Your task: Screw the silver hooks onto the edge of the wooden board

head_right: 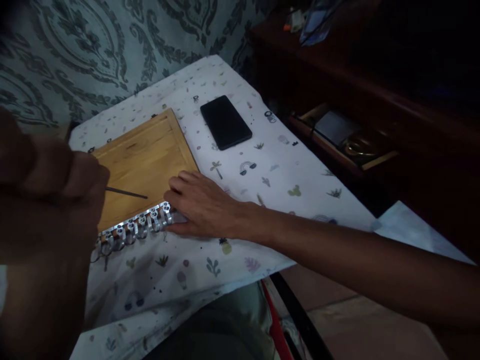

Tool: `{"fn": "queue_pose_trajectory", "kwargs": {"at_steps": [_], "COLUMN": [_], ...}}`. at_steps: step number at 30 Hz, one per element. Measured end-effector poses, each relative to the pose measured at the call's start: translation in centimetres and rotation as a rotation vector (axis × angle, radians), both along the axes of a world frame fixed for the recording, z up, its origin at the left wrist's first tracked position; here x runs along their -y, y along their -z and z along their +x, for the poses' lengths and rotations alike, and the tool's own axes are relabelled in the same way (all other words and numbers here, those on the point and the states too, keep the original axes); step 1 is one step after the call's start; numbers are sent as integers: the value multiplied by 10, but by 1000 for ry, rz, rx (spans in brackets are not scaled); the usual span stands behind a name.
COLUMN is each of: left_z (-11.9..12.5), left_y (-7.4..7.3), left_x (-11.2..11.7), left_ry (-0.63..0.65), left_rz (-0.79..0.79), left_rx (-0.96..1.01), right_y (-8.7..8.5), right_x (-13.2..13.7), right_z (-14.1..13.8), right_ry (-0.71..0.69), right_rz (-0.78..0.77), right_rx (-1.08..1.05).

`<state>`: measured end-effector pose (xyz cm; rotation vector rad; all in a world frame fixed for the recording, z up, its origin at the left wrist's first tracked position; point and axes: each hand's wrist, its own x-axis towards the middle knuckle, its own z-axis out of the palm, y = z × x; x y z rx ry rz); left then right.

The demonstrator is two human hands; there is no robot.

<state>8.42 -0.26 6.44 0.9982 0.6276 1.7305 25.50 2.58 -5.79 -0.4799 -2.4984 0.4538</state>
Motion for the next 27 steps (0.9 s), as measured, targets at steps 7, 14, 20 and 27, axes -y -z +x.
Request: {"fn": "queue_pose_trajectory", "kwargs": {"at_steps": [7,14,20,27], "left_z": [25,24,30,31], "left_y": [21,29,31,33], "left_x": [7,11,12,12], "left_ry": [-190,-322,-371,-385], "left_rz": [-1,-82,-76,-77], "left_rx": [-229,-253,-257,-246], "right_y": [0,-2,0,0], "right_x": [0,1,0,0], "right_z": [1,1,0,0], "right_ry": [4,2,1,3], "right_rz": [4,-12,8,8], "right_rx": [-8,-13,-14,3]}}
